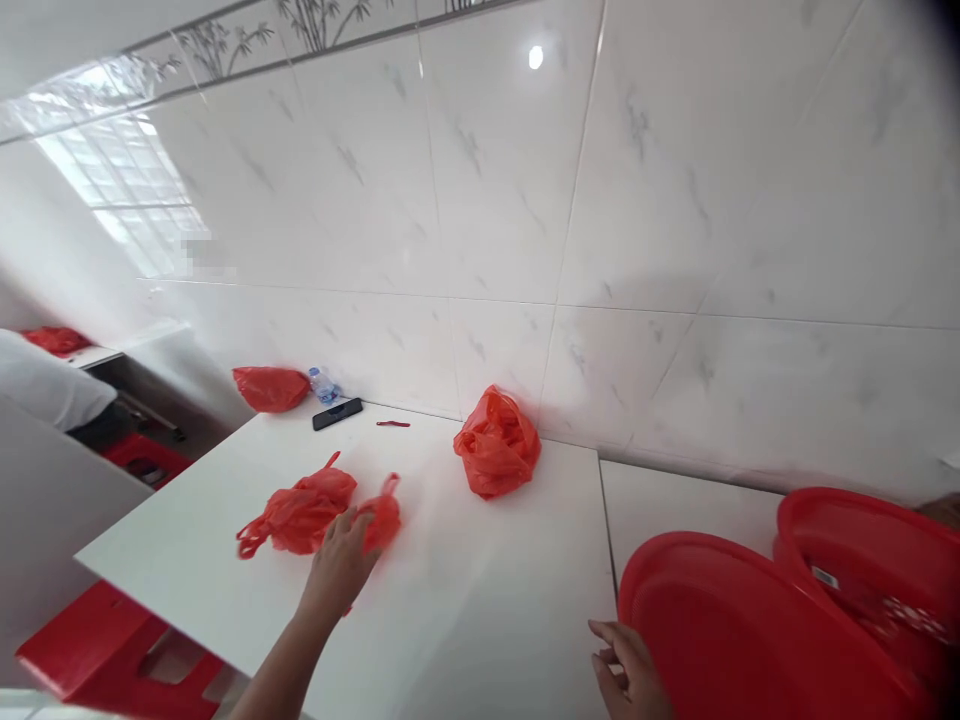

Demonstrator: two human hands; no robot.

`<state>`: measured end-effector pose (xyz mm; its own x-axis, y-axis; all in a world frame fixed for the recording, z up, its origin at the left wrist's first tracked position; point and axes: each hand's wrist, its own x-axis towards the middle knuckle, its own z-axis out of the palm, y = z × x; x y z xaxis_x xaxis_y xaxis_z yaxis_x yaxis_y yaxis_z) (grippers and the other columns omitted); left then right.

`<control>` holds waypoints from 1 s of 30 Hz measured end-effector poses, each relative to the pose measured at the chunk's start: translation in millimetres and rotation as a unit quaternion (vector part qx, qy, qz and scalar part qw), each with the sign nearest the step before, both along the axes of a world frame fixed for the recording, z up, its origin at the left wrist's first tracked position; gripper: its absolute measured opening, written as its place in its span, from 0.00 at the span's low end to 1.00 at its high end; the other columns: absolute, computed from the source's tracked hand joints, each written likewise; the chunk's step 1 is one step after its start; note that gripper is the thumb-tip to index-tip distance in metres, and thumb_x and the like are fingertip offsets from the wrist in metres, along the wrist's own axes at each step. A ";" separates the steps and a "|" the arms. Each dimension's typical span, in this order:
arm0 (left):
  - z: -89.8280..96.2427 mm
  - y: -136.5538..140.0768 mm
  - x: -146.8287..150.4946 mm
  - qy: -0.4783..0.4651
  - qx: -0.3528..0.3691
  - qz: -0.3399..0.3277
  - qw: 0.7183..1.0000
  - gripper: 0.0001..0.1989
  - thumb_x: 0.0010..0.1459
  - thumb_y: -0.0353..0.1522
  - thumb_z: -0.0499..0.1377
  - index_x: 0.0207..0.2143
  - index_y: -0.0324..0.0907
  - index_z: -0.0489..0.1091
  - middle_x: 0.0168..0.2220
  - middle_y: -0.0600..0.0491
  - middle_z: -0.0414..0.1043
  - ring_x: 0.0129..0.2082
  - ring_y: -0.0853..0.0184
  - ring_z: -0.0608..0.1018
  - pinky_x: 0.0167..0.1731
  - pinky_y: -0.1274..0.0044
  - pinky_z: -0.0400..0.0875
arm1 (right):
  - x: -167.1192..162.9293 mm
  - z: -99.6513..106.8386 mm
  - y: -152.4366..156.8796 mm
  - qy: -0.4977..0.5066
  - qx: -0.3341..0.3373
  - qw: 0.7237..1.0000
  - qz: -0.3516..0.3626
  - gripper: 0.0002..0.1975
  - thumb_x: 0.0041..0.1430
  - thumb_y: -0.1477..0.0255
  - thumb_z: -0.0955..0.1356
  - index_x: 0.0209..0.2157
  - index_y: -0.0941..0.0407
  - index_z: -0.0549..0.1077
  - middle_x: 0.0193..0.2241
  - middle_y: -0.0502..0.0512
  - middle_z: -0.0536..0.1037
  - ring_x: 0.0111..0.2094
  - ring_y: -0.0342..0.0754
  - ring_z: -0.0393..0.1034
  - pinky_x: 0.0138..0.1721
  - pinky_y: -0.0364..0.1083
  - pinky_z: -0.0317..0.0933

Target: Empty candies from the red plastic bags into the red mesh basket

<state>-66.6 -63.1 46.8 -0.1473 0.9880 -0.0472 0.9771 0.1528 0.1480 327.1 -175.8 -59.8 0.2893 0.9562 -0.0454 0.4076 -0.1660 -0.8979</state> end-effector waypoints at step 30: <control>-162.3 -17.5 81.1 0.070 -0.190 -0.167 0.965 0.52 0.43 0.37 0.59 0.68 0.47 0.37 0.71 0.45 0.23 0.69 0.45 0.40 0.52 0.50 0.57 | -7.7 1.1 -66.0 0.251 -0.252 0.930 0.093 0.19 0.50 0.67 0.64 0.43 0.58 0.72 0.32 0.52 0.74 0.32 0.44 0.69 0.27 0.41 0.57</control>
<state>14.4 -80.6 -115.5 0.1450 0.8970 -0.4175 0.9876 -0.1569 0.0059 319.5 -241.8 -58.6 -0.0583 0.8082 -0.5860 0.0219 -0.5858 -0.8101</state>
